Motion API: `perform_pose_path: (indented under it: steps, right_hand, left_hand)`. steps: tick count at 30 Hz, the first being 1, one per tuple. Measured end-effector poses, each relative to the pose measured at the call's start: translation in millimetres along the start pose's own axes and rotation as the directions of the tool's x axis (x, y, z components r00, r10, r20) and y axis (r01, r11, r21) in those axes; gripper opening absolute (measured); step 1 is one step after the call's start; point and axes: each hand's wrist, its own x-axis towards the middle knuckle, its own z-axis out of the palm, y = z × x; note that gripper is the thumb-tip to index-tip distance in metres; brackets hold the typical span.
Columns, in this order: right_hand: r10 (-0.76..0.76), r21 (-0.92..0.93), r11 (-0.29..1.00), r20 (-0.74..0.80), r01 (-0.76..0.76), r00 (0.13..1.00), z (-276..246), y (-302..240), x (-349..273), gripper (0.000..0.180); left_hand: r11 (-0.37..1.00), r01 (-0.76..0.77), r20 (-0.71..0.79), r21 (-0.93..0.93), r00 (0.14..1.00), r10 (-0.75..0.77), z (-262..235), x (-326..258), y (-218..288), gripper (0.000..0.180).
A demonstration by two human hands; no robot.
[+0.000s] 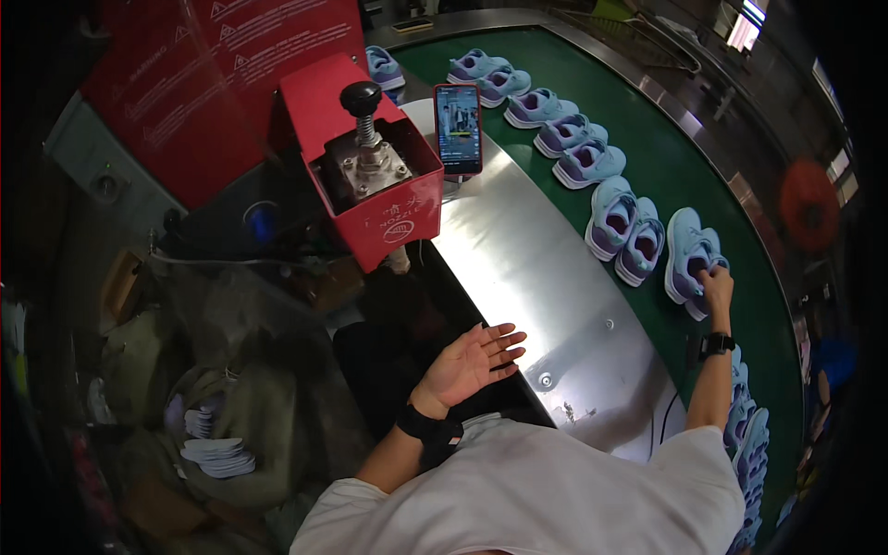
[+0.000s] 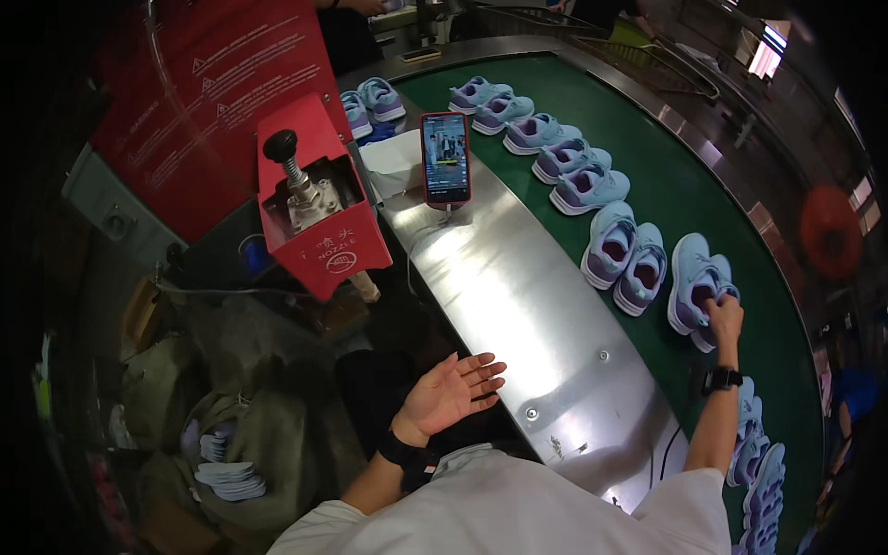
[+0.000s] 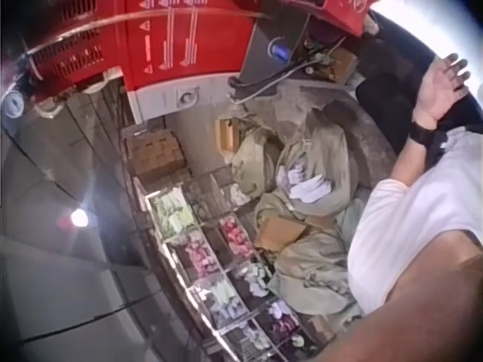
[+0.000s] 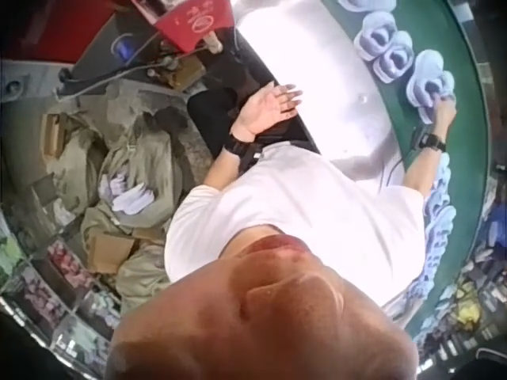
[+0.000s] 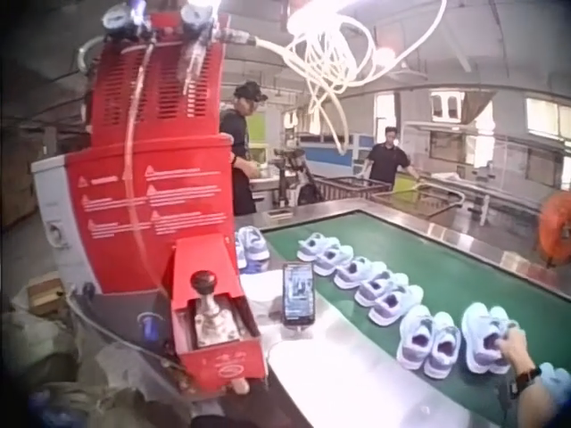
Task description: Clean and inspect shoes on a manufacturing assembly line.
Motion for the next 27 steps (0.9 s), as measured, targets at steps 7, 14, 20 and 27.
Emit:
perform_pose_path:
  steps: [7, 14, 20, 27]
  right_hand:
    - [-0.911, 0.322, 0.31, -0.167, 0.895, 0.376, -115, -196, -109, 0.02]
    - [-0.876, 0.229, -0.482, -0.157, 0.846, -0.456, -81, -329, -209, 0.018]
    - [-0.986, 0.648, -0.03, 0.104, 0.761, -0.127, -72, -337, -239, 0.052]
    - [-1.0, 0.683, 0.002, -0.009, 0.73, 0.012, -38, -344, -254, 0.041]
  left_hand:
    - [0.981, 0.132, 0.26, -0.145, 0.961, -0.091, 6, 36, 8, 0.086]
    - [0.925, -0.325, 0.158, -0.199, 0.92, 0.357, 2, 7, -4, 0.077]
    - [0.81, -0.462, 0.041, -0.362, 0.86, 0.509, -37, -46, -2, 0.072]
    - [0.783, -0.559, 0.082, -0.273, 0.797, 0.598, -36, -36, 22, 0.071]
